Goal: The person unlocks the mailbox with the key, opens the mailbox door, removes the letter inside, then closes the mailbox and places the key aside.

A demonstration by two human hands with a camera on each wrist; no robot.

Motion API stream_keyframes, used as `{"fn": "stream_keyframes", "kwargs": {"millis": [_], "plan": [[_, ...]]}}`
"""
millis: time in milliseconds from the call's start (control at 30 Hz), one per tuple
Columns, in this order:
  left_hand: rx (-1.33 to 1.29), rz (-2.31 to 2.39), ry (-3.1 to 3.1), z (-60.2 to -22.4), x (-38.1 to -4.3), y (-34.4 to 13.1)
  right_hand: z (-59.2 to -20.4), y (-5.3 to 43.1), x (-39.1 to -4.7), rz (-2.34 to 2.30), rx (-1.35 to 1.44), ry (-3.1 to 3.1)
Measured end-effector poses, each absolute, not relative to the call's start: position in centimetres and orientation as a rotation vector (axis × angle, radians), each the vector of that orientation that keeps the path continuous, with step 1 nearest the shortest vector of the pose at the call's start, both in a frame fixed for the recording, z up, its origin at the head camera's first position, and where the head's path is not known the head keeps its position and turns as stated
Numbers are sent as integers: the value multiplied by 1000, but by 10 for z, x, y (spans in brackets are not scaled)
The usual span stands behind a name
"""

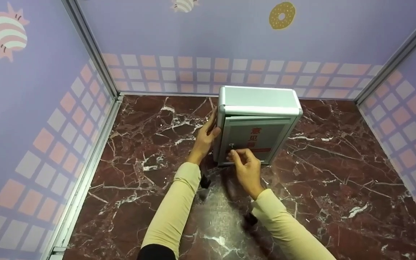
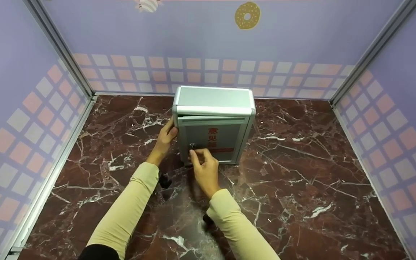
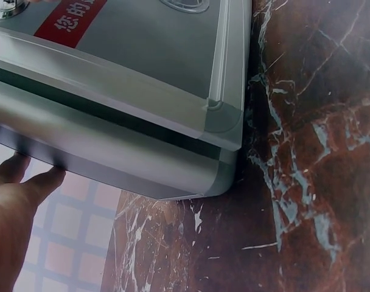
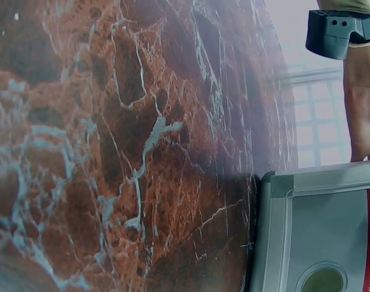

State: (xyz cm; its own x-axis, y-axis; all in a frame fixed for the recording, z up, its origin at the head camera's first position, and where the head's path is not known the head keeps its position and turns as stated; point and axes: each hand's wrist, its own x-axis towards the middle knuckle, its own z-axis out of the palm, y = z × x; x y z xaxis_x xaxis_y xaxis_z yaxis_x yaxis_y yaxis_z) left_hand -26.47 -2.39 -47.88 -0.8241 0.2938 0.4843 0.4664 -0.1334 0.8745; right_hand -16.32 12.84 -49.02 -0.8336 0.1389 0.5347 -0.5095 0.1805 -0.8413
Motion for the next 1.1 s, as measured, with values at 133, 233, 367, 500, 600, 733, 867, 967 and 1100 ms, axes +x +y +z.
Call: {"fn": "stream_keyframes", "kwargs": {"millis": [133,233,367,500,600,733,867,967,1100], "plan": [[-870,-2084,-1992,-481,-263,-24,-492,129,-161,1717,346,-1963],[-865,-2084,-1991,-483,-262,-23,-493,129,-159,1731,346,-1956],[-860,-2098,-1976,-483,-262,-23,-493,130,-158,1735,343,-1956],[-857,-2102,-1966,-482,-262,-23,-492,130,-158,1747,343,-1955],[-858,-2089,-1961,-482,-263,-23,-492,131,-158,1748,335,-1959],[-854,-2084,-1948,-481,-263,-22,-491,131,-156,1751,324,-1967],[-850,-2085,-1947,-480,-263,-21,-491,131,-156,1766,311,-1965],[-871,-2063,-1935,-480,-263,-20,-491,132,-155,1778,310,-1962],[-921,-2033,-1886,-480,-264,-19,-491,133,-154,1782,325,-1958]]}}
